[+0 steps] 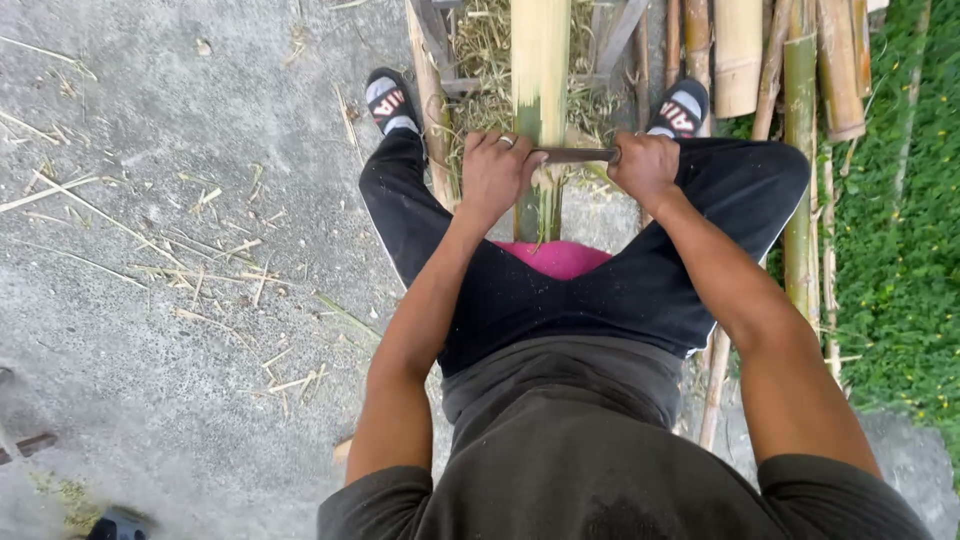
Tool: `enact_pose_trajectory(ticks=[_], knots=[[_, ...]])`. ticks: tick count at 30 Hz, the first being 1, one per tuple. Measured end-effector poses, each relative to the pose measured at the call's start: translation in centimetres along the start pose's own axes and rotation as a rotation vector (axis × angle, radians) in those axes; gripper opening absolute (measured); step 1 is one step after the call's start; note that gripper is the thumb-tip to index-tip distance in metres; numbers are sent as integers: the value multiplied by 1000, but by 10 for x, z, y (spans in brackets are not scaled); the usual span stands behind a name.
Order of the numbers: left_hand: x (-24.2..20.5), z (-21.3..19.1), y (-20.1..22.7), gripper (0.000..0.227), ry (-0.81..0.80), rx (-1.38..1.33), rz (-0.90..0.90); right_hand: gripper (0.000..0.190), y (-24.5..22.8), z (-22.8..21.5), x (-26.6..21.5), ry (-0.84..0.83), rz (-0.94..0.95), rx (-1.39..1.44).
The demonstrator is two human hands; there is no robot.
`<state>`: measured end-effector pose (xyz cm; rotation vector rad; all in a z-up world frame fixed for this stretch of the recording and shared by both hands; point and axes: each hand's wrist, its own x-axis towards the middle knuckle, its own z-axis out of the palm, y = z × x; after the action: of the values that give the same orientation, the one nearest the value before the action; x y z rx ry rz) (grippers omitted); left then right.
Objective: The recorder uses a large knife to strip or shave pieces from a bamboo pole while sitting on a pile of bamboo.
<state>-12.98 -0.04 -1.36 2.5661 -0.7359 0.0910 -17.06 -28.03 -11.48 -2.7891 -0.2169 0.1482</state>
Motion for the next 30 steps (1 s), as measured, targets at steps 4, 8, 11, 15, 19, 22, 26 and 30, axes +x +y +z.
enact_pose_trajectory(ticks=[4, 8, 11, 15, 19, 22, 26, 30], knots=[[14, -3, -6, 31, -127, -12, -129, 24, -4, -17, 23, -161, 22, 29], [17, -16, 0, 29, -262, 28, -140, 29, -1, -27, 23, -447, -99, 293], [-2, -28, 13, 31, 115, -41, -52, 27, -6, -49, 36, -500, -38, 341], [-23, -24, 9, 35, 317, -146, -297, 39, 18, -16, 39, -139, 14, 359], [-10, -54, -30, 46, 595, -371, -611, 18, 16, -39, 44, -385, -133, -6], [17, -72, -45, 51, 616, -475, -580, 30, 37, -17, 55, -228, -94, 97], [30, -99, -42, 53, 613, -423, -458, 28, 20, -6, 29, -301, -131, 41], [-7, -77, -75, 55, 682, -493, -540, 19, 22, -24, 45, -241, -86, 24]])
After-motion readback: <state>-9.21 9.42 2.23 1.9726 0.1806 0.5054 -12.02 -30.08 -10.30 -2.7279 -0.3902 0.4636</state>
